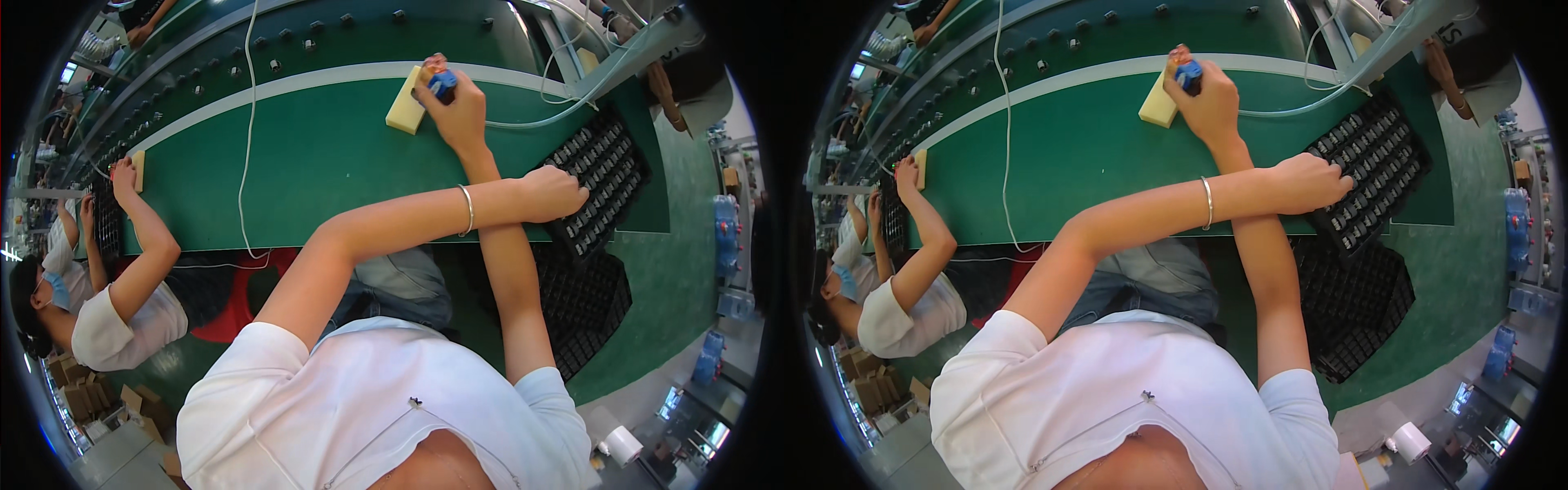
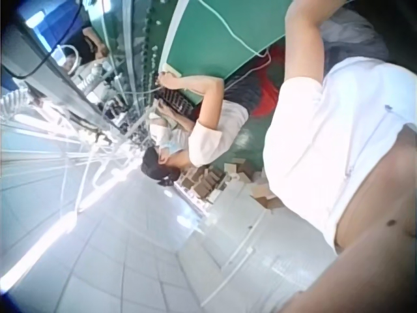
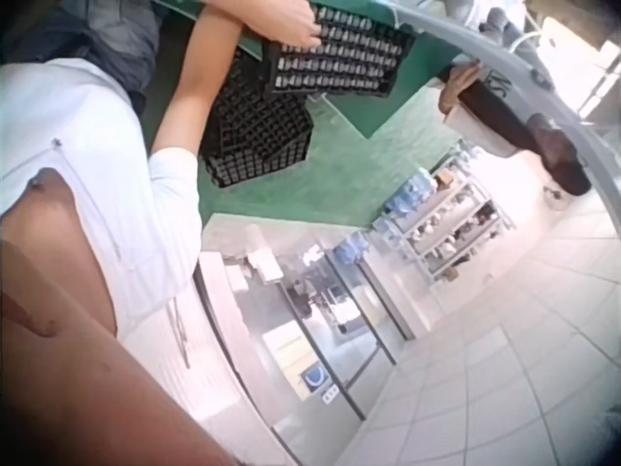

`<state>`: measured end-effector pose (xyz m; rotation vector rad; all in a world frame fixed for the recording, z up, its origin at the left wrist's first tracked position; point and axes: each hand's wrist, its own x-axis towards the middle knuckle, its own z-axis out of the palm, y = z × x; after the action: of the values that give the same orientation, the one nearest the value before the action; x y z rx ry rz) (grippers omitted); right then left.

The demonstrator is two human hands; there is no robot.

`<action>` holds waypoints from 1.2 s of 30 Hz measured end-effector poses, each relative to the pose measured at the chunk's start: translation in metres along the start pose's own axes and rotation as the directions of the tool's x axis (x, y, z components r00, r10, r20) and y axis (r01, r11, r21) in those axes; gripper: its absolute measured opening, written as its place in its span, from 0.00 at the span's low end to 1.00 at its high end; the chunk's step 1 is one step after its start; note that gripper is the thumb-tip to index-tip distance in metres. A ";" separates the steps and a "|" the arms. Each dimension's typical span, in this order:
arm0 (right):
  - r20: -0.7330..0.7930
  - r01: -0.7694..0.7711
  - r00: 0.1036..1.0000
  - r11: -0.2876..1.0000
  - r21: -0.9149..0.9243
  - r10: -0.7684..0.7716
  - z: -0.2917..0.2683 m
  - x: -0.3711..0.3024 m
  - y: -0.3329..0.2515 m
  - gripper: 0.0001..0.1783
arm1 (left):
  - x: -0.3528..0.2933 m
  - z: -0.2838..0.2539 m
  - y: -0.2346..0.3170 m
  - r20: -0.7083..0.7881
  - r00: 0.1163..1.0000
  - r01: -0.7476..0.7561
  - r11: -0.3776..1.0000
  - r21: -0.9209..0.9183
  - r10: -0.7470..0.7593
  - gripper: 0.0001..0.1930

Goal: Assembling small electronic components on a production line workstation.

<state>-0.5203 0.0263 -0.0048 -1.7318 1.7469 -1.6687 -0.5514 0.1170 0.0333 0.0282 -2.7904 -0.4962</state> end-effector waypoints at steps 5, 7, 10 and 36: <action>0.060 0.128 0.991 0.966 -0.223 -0.118 0.004 -0.005 -0.010 0.20 | -0.007 0.002 -0.008 0.029 0.998 0.059 0.975 -0.214 -0.054 0.08; 0.063 0.127 0.991 0.966 -0.226 -0.116 0.006 -0.004 -0.010 0.19 | -0.004 0.002 -0.015 -0.076 0.997 -0.004 0.894 -0.448 -0.034 0.08; 0.063 0.119 0.992 0.967 -0.223 -0.108 0.005 -0.007 -0.005 0.19 | -0.007 -0.014 -0.009 0.042 0.993 0.090 0.471 -0.877 -0.113 0.10; 0.064 -0.031 0.996 0.919 -0.394 0.061 0.053 0.113 0.051 0.22 | -0.193 -0.126 -0.062 -0.108 0.701 -0.148 0.004 -0.989 -0.705 0.16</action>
<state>-0.5457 -0.1067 -0.0002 -1.8593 2.1834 -1.2748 -0.3317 0.0305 0.0678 0.4427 -1.1498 -2.0283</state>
